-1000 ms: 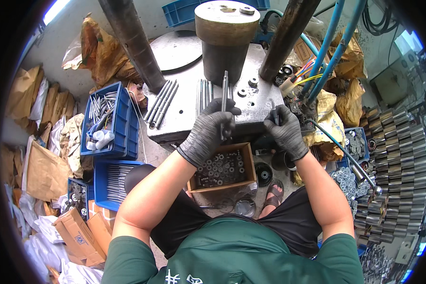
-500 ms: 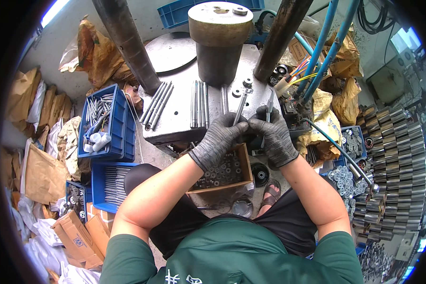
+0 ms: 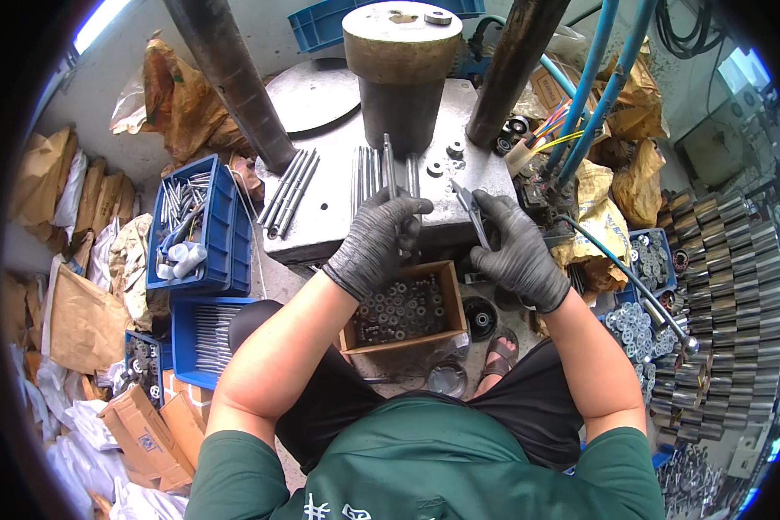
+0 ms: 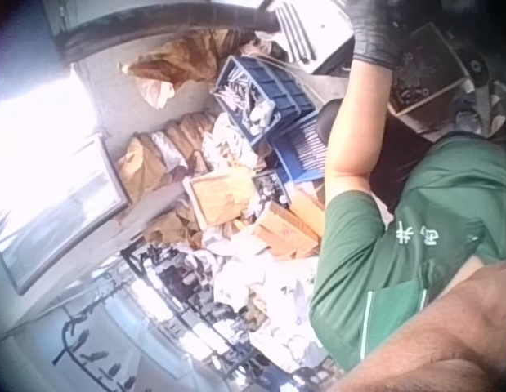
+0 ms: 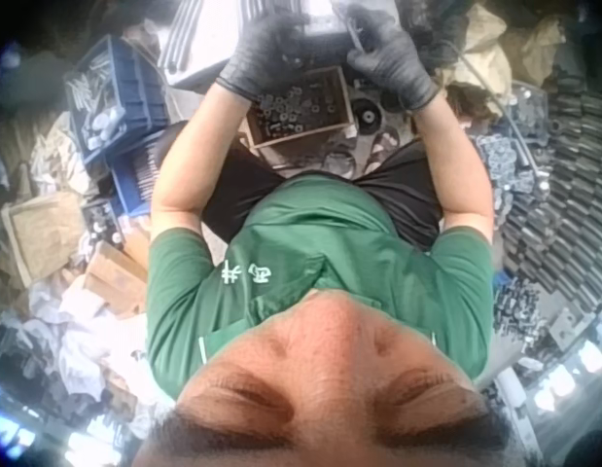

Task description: Using digital calipers to measure and inspect the dimensions of metal rods at an industrial workbench.

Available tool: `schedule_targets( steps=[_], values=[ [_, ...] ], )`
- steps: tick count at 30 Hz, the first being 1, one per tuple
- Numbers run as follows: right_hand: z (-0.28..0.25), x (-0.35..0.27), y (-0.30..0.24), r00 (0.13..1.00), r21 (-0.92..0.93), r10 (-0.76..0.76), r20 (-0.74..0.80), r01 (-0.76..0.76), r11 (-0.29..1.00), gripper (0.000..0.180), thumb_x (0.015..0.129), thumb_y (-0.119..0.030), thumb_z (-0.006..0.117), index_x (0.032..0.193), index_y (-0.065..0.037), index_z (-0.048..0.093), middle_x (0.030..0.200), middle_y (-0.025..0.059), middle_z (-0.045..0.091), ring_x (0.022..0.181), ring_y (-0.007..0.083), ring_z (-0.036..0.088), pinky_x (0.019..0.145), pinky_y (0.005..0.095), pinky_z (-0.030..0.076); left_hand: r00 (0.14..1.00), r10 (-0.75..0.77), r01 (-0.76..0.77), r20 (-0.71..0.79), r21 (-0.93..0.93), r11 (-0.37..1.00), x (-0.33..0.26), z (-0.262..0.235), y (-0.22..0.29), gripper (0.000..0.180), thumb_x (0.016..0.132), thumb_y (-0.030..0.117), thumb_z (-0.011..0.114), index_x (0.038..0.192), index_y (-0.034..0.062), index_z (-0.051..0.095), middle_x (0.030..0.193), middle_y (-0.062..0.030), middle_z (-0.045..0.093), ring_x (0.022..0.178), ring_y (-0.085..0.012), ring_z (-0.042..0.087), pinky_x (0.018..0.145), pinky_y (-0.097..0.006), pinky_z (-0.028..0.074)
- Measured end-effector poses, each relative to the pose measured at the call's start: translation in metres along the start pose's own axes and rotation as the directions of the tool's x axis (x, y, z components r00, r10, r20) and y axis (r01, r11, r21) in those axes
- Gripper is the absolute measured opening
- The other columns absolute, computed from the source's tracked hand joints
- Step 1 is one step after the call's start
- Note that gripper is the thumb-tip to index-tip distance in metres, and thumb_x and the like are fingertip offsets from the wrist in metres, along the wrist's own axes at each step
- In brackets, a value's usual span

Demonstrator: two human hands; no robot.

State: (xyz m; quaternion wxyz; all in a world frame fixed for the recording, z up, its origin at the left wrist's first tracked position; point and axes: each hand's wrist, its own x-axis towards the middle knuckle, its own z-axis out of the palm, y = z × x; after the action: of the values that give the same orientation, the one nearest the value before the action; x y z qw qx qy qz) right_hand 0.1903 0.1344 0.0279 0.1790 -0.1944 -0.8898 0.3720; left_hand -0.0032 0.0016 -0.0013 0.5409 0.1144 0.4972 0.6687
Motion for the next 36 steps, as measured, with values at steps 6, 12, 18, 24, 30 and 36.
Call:
schedule_targets(
  steps=[6,12,18,24,30,36],
  values=[
    [-0.006,0.004,-0.005,0.918,-0.467,-0.39,-0.076,0.313,0.827,0.045,0.073,-0.004,0.07,0.118,-0.009,0.071,0.103,0.0159,0.068,0.096,0.0382,0.063,0.082,0.0485,0.052,1.0,-0.007,0.007,-0.002,-0.03,1.0,0.002,-0.006,-0.002,0.01,0.094,0.014,0.061,0.098,0.0048,0.064,0.062,-0.0001,0.053,0.046,-0.0106,0.045,0.05,-0.033,0.051],
    [-0.006,0.006,-0.007,0.901,-0.508,-0.423,-0.098,0.32,0.799,0.04,0.075,-0.005,0.07,0.114,-0.011,0.073,0.098,0.0123,0.07,0.09,0.0366,0.063,0.077,0.0493,0.05,0.998,0.061,-0.061,-0.011,0.004,0.998,0.003,-0.005,-0.009,0.009,0.094,0.014,0.061,0.096,0.0065,0.058,0.062,-0.0015,0.053,0.047,-0.0113,0.046,0.053,-0.035,0.053],
    [-0.007,0.006,-0.008,0.907,-0.498,-0.416,-0.07,0.33,0.802,0.038,0.077,-0.005,0.072,0.115,-0.012,0.073,0.099,0.0124,0.07,0.089,0.0366,0.063,0.078,0.0485,0.05,0.998,0.057,-0.057,-0.001,-0.01,0.998,0.0,-0.003,-0.01,0.011,0.095,0.016,0.065,0.098,0.0082,0.056,0.063,-0.0011,0.053,0.048,-0.0109,0.048,0.048,-0.029,0.049],
    [-0.01,0.006,-0.004,0.928,-0.488,-0.37,-0.046,0.302,0.819,0.031,0.084,-0.007,0.068,0.114,-0.01,0.073,0.095,0.0154,0.07,0.089,0.0378,0.066,0.078,0.0477,0.053,0.988,0.13,-0.145,0.086,0.203,0.968,-0.004,-0.007,-0.008,0.013,0.099,0.018,0.064,0.104,0.0072,0.058,0.073,-0.0027,0.062,0.05,-0.0075,0.05,0.048,-0.023,0.047],
    [-0.023,0.007,0.019,0.992,-0.09,-0.034,-0.123,0.023,0.996,0.037,0.088,-0.007,0.065,0.125,-0.002,0.069,0.103,0.0195,0.073,0.092,0.0331,0.073,0.081,0.0392,0.057,0.948,0.29,-0.318,0.132,0.317,0.894,-0.011,-0.005,-0.003,0.035,0.105,0.018,0.056,0.136,0.0038,0.058,0.099,-0.007,0.073,0.06,-0.0039,0.058,0.053,-0.019,0.047],
    [-0.04,0.008,0.011,0.977,-0.005,0.202,-0.062,-0.203,0.979,0.044,0.089,-0.01,0.071,0.131,0.0,0.067,0.103,0.0112,0.075,0.093,0.0141,0.069,0.086,0.0307,0.056,0.953,0.266,-0.3,0.147,0.31,0.902,-0.009,-0.009,-0.006,0.034,0.104,0.014,0.055,0.136,0.0029,0.062,0.102,-0.005,0.071,0.082,-0.0057,0.063,0.07,-0.021,0.054]
  ],
)
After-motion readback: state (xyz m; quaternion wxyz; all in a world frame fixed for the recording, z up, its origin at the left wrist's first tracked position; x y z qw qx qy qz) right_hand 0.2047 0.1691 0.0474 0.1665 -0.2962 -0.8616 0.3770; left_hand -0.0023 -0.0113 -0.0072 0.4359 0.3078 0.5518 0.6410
